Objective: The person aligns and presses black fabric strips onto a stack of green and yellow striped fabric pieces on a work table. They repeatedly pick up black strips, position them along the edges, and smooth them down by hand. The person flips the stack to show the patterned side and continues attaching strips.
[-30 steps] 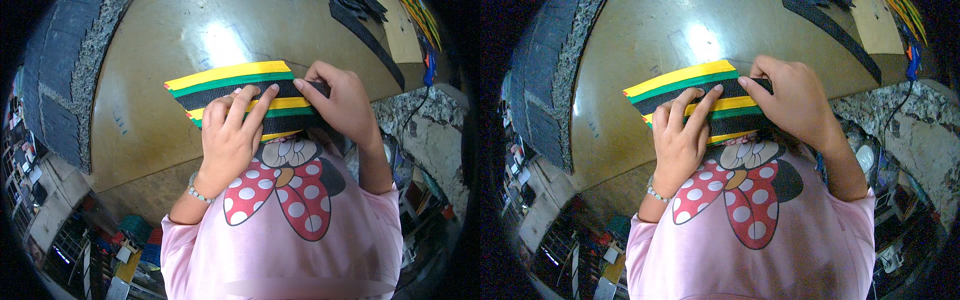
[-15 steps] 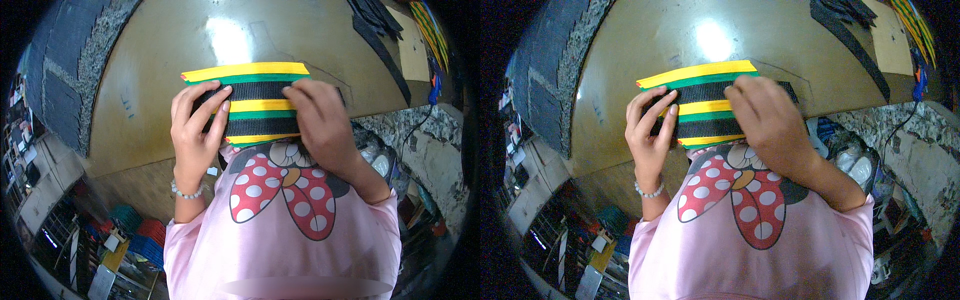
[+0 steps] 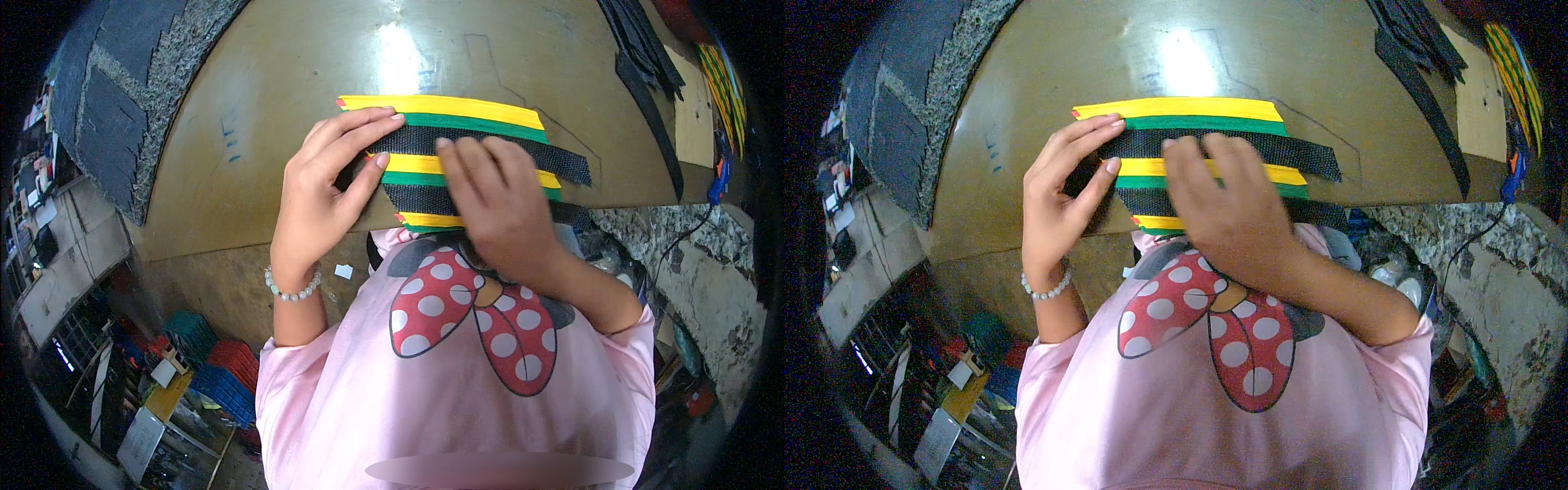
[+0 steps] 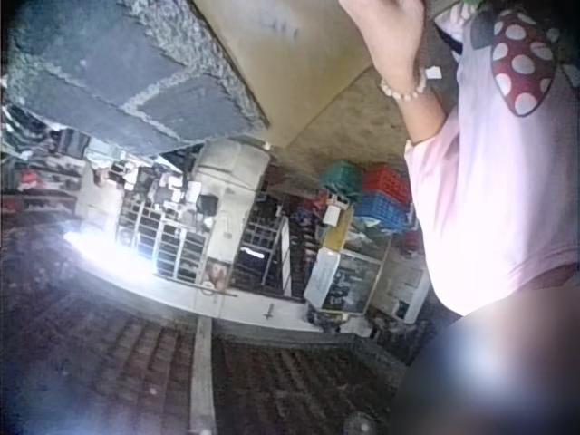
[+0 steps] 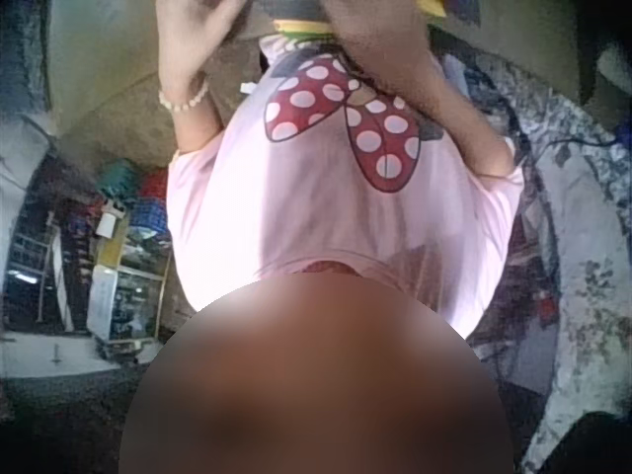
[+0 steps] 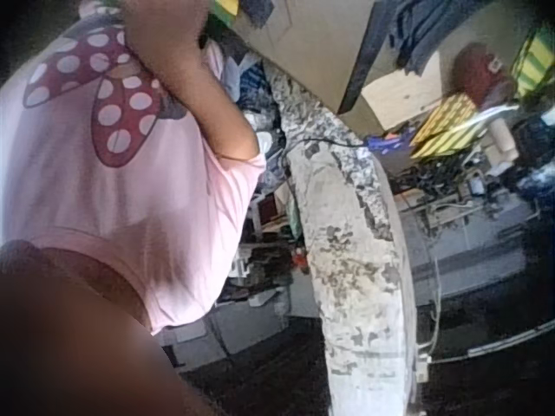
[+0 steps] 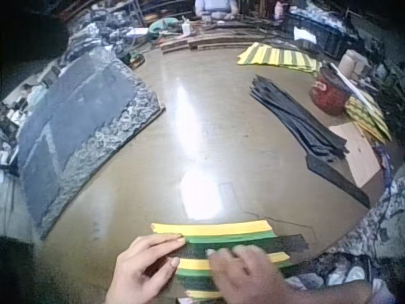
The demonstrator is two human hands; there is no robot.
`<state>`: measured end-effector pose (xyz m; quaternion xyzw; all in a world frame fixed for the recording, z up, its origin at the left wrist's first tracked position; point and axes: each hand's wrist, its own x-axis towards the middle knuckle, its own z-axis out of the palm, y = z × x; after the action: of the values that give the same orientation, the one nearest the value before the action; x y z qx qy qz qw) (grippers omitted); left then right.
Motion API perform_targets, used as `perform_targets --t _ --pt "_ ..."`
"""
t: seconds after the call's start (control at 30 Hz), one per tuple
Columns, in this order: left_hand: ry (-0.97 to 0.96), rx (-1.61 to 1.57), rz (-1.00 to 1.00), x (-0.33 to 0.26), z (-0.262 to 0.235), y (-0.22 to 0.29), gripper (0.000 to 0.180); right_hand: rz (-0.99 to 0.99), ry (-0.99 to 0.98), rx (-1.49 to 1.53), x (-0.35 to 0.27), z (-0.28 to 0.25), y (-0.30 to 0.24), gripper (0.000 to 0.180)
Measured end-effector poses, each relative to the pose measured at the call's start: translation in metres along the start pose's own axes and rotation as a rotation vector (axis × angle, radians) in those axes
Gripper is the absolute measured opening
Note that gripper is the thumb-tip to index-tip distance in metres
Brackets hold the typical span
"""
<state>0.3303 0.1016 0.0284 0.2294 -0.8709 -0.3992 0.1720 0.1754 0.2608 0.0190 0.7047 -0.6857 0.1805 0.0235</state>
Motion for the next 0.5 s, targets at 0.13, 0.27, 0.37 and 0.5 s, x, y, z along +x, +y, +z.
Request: perform_targets --t 0.13,0.27,0.37,0.5 --pt "0.058 -0.025 0.003 -0.003 0.005 -0.004 0.032 -0.109 0.021 0.029 0.021 0.016 -0.014 0.037" --pt "0.273 0.164 0.060 -0.013 0.004 -0.006 0.034 -0.012 0.060 0.132 0.020 0.016 -0.012 0.043" --pt "0.397 0.235 -0.199 -0.022 0.001 -0.008 0.030 -0.004 0.019 0.115 0.020 0.014 -0.015 0.044" --pt "0.297 0.396 -0.170 -0.025 0.013 -0.004 0.035 -0.050 0.077 0.049 0.030 0.010 -0.015 0.039"
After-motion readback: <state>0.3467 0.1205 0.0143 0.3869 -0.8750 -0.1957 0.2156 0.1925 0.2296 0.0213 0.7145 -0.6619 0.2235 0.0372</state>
